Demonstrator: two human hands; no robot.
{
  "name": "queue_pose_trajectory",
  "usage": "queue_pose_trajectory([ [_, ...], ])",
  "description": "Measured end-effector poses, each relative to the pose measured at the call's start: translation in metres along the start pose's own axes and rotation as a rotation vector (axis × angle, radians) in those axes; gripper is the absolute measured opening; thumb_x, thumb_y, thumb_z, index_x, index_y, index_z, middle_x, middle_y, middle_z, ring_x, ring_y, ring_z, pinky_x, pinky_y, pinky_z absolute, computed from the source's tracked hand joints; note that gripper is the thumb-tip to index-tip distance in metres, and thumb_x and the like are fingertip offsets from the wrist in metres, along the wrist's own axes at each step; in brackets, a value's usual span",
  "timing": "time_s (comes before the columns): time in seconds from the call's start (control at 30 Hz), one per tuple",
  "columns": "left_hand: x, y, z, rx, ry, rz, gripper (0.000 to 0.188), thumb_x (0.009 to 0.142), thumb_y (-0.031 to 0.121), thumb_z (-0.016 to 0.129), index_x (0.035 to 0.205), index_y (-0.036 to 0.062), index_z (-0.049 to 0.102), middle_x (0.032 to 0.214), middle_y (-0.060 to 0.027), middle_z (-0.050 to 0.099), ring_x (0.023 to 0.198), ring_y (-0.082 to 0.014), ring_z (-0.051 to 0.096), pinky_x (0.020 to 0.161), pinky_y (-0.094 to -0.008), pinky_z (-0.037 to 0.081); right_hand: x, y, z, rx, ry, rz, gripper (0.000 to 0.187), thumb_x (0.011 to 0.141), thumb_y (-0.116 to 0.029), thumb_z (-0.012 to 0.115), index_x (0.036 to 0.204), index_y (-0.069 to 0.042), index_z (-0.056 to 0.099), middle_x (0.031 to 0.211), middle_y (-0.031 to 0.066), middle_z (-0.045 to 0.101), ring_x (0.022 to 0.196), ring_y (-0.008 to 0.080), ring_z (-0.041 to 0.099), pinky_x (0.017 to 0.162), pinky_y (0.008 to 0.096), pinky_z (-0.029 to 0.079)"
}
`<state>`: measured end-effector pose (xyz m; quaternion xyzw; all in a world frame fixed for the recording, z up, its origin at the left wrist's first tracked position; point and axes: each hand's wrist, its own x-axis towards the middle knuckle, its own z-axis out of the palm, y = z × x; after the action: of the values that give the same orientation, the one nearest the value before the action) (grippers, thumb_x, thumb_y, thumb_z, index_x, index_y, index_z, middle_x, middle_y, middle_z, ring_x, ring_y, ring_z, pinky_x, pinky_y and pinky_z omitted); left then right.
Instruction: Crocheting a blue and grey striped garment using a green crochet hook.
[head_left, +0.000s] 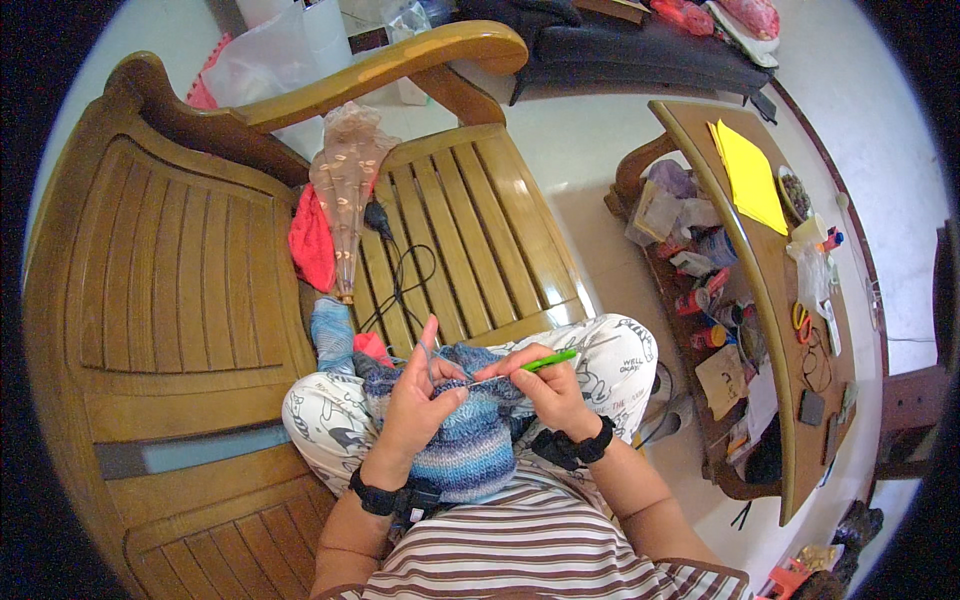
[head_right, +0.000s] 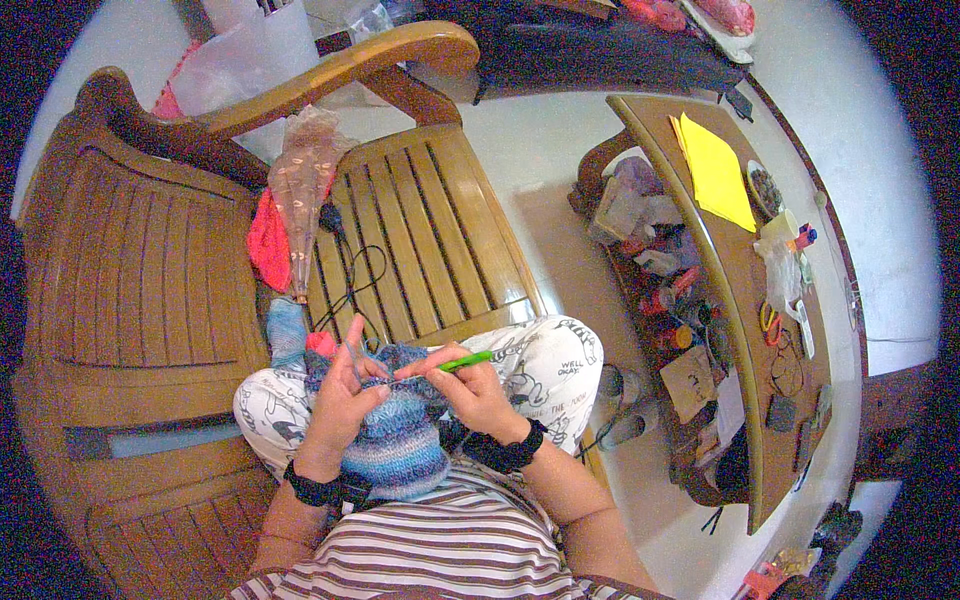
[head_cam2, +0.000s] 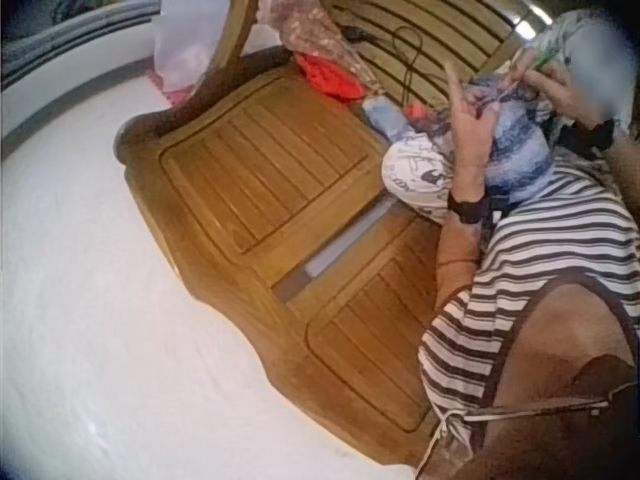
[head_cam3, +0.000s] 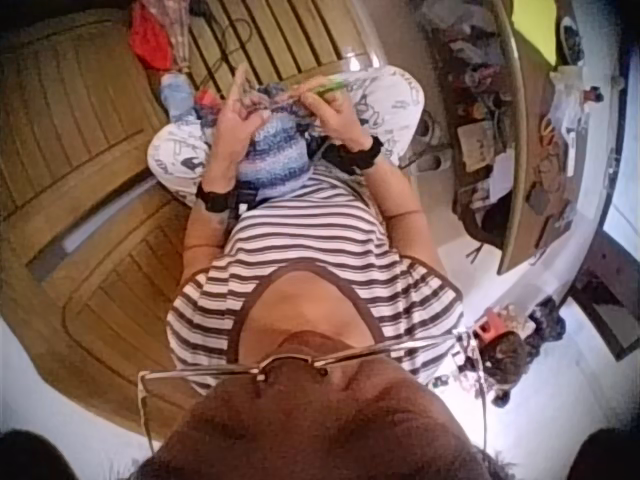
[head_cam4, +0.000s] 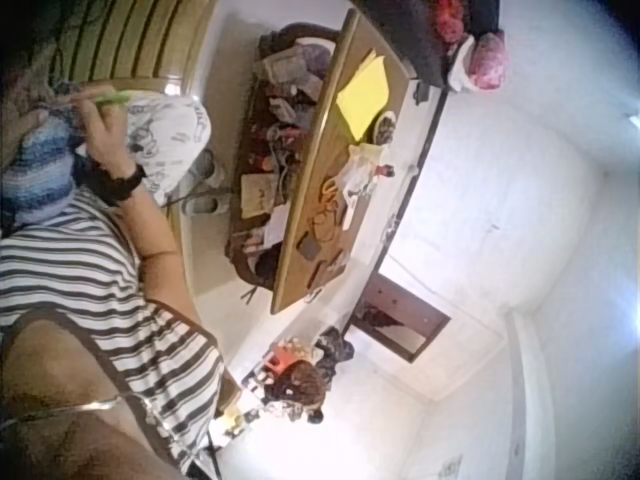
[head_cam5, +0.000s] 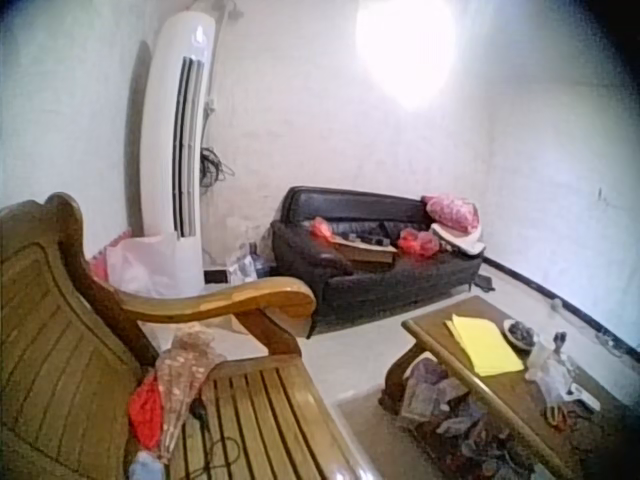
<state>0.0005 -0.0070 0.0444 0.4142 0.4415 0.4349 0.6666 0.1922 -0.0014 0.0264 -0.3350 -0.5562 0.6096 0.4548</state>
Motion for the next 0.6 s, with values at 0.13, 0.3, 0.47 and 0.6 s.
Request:
queue_pose_trajectory([
  [0.13, 0.000, -0.001, 0.002, 0.141, 0.021, 0.072, 0.084, 0.071, -0.008, 0.056, 0.140, 0.0031, 0.009, 0.084, -0.0046, 0.050, 0.083, -0.0113, 0.051, 0.078, -0.0232, 0.041, -0.001, -0.008, 0.006, -0.091, 0.002, -0.128, 0.009, 0.087, -0.001, 0.046, 0.093, -0.001, 0.052, 0.097, 0.0175, 0.062, 0.093, 0.0241, 0.059, 0.084, 0.0346, 0.045],
  [0.3, -0.001, -0.001, 0.005, 0.266, 0.090, 0.168, 0.081, 0.071, -0.007, 0.056, 0.139, 0.0015, 0.012, 0.084, -0.0045, 0.051, 0.083, -0.0122, 0.052, 0.080, -0.0244, 0.041, -0.002, -0.010, 0.013, -0.287, 0.069, -0.321, 0.008, 0.084, 0.002, 0.050, 0.090, -0.002, 0.054, 0.095, 0.0181, 0.063, 0.086, 0.0260, 0.061, 0.076, 0.0342, 0.047],
  [0.47, -0.006, 0.000, 0.010, 0.366, 0.175, 0.172, 0.080, 0.072, -0.007, 0.056, 0.139, 0.0014, 0.014, 0.083, -0.0047, 0.052, 0.082, -0.0122, 0.053, 0.079, -0.0250, 0.042, 0.000, -0.011, 0.019, -0.552, 0.014, -0.496, 0.016, 0.075, 0.001, 0.056, 0.091, -0.003, 0.056, 0.098, 0.0162, 0.061, 0.084, 0.0288, 0.060, 0.073, 0.0350, 0.049],
  [0.6, -0.007, -0.005, 0.011, 0.225, 0.153, 0.171, 0.082, 0.071, -0.006, 0.057, 0.139, 0.0020, 0.013, 0.087, -0.0052, 0.052, 0.083, -0.0119, 0.052, 0.079, -0.0249, 0.042, 0.003, 0.000, 0.024, -0.870, 0.006, -0.669, 0.030, 0.063, -0.001, 0.063, 0.092, -0.005, 0.059, 0.098, 0.0150, 0.059, 0.084, 0.0296, 0.059, 0.071, 0.0348, 0.050],
])
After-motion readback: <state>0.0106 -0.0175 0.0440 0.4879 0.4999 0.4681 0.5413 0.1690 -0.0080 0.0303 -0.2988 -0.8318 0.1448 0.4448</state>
